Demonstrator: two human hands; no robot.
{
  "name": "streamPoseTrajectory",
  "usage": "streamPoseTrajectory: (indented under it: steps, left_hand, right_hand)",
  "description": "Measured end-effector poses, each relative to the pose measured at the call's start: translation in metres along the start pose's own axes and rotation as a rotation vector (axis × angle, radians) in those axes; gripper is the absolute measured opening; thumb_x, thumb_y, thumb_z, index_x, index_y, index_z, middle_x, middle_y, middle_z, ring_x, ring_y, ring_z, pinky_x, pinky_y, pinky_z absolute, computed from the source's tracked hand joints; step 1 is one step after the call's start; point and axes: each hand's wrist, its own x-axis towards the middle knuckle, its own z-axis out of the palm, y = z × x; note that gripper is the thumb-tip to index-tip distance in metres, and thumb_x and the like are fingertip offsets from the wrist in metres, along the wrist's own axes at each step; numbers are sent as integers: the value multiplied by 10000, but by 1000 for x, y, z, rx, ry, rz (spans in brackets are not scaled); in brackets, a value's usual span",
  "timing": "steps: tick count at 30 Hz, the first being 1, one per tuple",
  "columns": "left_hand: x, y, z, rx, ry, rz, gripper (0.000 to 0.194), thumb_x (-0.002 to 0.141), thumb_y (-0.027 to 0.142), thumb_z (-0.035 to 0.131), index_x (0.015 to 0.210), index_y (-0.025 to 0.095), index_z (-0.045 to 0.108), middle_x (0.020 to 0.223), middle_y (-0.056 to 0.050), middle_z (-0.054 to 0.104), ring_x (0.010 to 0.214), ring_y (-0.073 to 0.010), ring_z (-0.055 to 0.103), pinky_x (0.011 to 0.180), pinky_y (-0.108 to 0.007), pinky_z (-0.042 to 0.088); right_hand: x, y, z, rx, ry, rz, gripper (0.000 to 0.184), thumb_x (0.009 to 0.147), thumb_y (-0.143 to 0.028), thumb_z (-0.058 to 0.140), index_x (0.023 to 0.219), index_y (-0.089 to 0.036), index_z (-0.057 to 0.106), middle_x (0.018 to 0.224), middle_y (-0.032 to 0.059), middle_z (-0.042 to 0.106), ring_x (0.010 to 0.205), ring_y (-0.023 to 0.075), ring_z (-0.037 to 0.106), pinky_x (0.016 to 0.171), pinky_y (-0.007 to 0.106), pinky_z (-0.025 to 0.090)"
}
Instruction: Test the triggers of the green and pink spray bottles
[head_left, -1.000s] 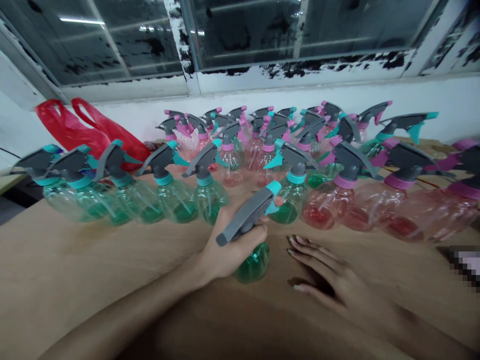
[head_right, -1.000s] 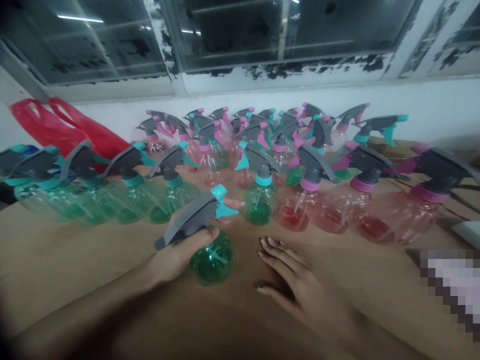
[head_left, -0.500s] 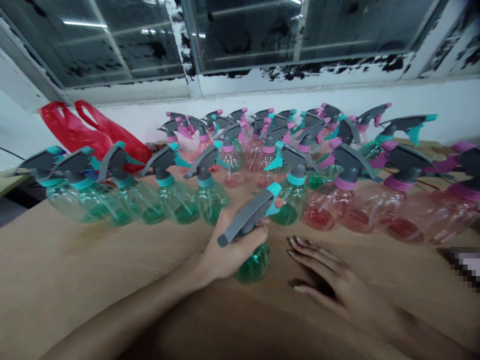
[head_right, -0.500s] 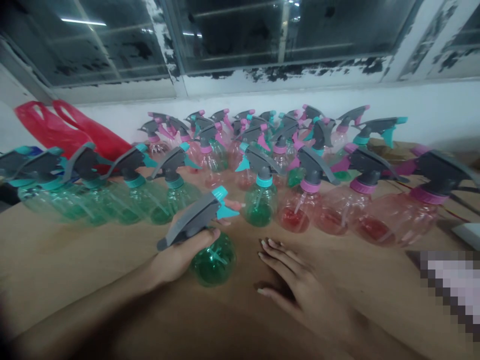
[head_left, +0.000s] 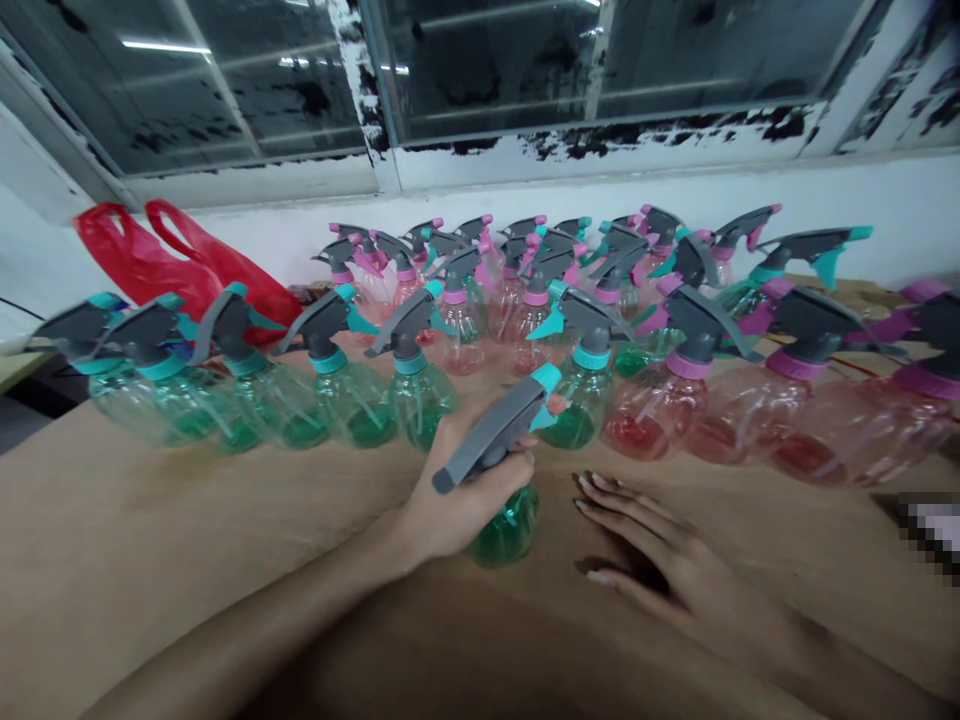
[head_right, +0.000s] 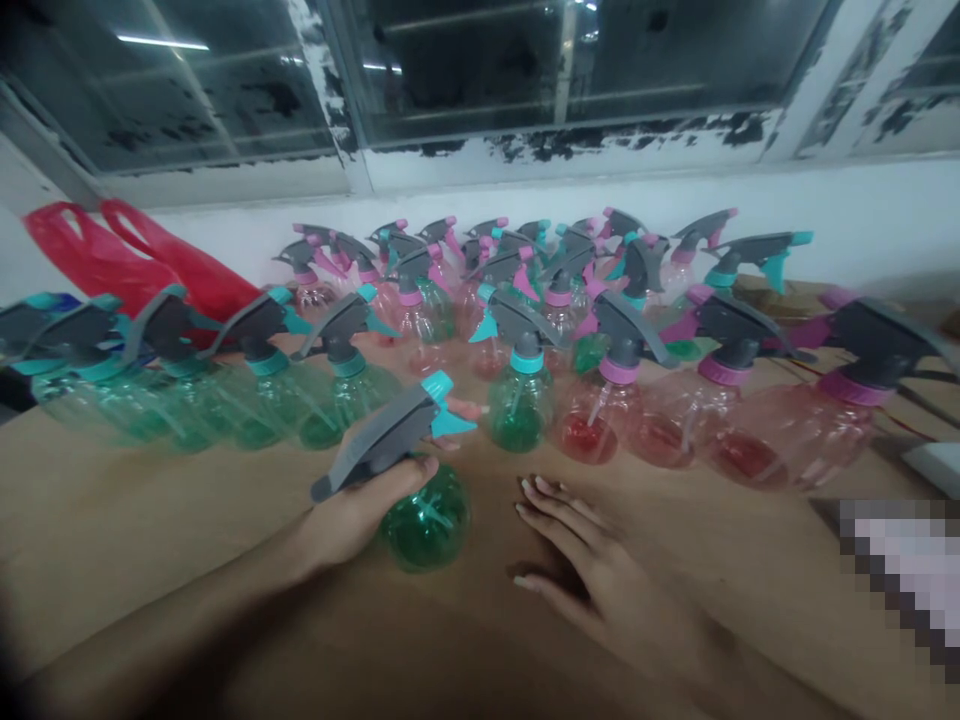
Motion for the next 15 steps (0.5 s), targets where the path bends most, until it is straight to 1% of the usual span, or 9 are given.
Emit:
streamPoseTrajectory:
  steps: [5, 10, 13, 15]
  left_hand:
    - [-1, -3, 1, 30, 36, -20, 104, 718, 248, 522, 787, 240, 600, 771, -5, 640, 723, -190, 626, 689, -323, 519]
    - [0, -3, 0, 1, -1, -18, 88, 714, 268, 515, 768, 243, 581, 718, 4, 605, 658, -180, 595, 654, -309, 501]
    - [2, -2, -1, -11, -15, -5, 76, 699, 257, 518, 754, 240, 568, 721, 9, 591, 671, -174, 574, 673, -299, 485]
    - [4, -3, -2, -22, -36, 17, 107, 677, 245, 516, 768, 239, 572, 736, 11, 591, 691, -176, 570, 663, -291, 470]
  right_hand:
    - [0, 1, 0, 5, 0, -1, 500, 934, -442, 440, 1354, -171, 453, 1451, 45, 428, 1343, 213, 379, 1058, 450, 416]
    - [-1, 3, 2, 26, -2, -5, 500, 928, -444, 452, 1349, -175, 462, 1442, 52, 443, 1336, 218, 391, 1061, 450, 412]
    - [-1, 3, 3, 44, 6, 0, 489, 924, -438, 461, 1341, -184, 475, 1438, 56, 448, 1330, 226, 399, 1061, 450, 411]
    - [0, 3, 3, 55, 9, 9, 481, 922, -431, 468, 1338, -191, 481, 1435, 56, 453, 1327, 232, 403, 1060, 454, 410]
